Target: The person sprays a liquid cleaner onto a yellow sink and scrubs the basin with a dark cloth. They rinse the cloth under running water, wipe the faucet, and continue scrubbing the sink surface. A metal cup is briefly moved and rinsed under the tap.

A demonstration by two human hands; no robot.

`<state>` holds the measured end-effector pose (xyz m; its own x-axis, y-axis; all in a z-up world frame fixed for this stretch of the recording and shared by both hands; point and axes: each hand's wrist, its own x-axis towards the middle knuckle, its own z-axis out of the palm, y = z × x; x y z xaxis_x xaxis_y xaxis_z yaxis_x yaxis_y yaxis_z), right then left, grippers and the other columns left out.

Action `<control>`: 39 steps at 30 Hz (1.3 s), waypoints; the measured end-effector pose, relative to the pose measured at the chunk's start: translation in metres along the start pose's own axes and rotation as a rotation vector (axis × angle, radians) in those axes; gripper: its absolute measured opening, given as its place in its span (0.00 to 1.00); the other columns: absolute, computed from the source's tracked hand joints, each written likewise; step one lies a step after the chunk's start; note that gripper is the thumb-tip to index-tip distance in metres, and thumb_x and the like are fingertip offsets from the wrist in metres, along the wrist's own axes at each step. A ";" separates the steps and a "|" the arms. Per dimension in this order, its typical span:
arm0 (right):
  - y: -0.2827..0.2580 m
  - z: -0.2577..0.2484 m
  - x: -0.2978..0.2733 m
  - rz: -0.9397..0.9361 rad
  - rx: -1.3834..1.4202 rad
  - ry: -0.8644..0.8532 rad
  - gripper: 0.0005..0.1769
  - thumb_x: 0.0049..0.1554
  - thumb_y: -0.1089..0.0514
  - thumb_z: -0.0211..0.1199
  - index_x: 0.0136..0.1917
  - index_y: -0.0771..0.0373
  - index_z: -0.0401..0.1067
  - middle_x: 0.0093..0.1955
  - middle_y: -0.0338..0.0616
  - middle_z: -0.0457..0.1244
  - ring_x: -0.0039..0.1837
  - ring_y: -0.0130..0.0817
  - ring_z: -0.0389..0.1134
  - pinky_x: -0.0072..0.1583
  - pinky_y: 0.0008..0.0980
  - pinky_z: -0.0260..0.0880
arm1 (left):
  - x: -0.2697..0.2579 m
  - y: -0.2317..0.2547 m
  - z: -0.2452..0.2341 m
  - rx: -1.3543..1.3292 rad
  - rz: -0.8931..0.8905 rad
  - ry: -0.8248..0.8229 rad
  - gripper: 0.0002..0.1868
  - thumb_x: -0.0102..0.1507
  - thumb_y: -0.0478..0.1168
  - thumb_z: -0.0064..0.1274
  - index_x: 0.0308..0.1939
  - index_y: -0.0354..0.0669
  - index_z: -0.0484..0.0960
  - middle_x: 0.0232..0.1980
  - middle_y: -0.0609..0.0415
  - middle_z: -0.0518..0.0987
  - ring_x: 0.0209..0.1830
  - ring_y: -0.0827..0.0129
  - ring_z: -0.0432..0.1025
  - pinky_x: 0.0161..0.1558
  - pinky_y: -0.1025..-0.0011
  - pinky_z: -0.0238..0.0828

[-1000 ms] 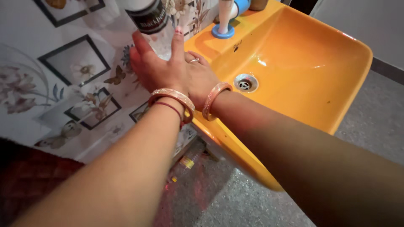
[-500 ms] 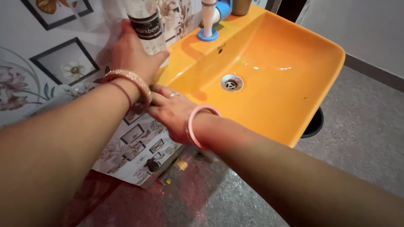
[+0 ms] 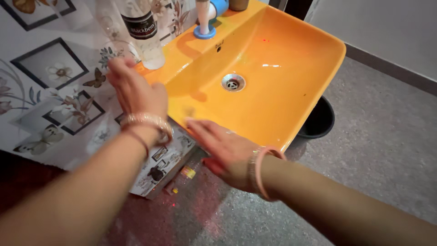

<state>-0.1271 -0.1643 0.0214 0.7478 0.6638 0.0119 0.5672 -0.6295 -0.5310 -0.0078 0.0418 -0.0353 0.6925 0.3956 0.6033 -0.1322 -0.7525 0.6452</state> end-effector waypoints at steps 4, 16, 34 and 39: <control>0.011 -0.036 -0.030 0.362 -0.273 -0.453 0.39 0.65 0.34 0.39 0.84 0.47 0.43 0.81 0.41 0.46 0.72 0.41 0.60 0.71 0.40 0.60 | -0.036 0.029 -0.019 0.007 0.190 -0.325 0.13 0.54 0.28 0.53 0.43 0.41 0.77 0.46 0.42 0.75 0.51 0.47 0.71 0.55 0.55 0.68; 0.142 -0.066 0.008 0.556 -0.720 -0.373 0.34 0.57 0.44 0.53 0.74 0.57 0.61 0.70 0.52 0.61 0.70 0.50 0.63 0.68 0.49 0.64 | -0.038 0.084 0.018 0.620 0.054 -0.852 0.14 0.62 0.43 0.49 0.45 0.47 0.88 0.46 0.41 0.84 0.50 0.47 0.79 0.47 0.54 0.76; 0.188 -0.122 0.010 0.553 -0.994 -0.716 0.32 0.60 0.43 0.58 0.75 0.48 0.62 0.86 0.38 0.37 0.84 0.47 0.41 0.77 0.56 0.48 | -0.036 0.109 0.007 0.670 0.041 -0.909 0.14 0.65 0.43 0.45 0.47 0.50 0.86 0.47 0.42 0.84 0.50 0.47 0.78 0.48 0.51 0.74; 0.191 -0.133 -0.008 0.691 -0.865 -0.426 0.23 0.66 0.47 0.50 0.66 0.59 0.75 0.76 0.46 0.61 0.73 0.49 0.65 0.71 0.45 0.67 | -0.036 0.104 0.009 0.671 0.051 -0.889 0.15 0.66 0.46 0.44 0.46 0.50 0.87 0.46 0.43 0.84 0.48 0.48 0.79 0.48 0.51 0.75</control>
<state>0.0213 -0.3431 0.0322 0.9050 0.0540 -0.4220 0.2553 -0.8624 0.4371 -0.0400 -0.0559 0.0060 0.9940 0.0405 -0.1017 0.0491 -0.9953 0.0830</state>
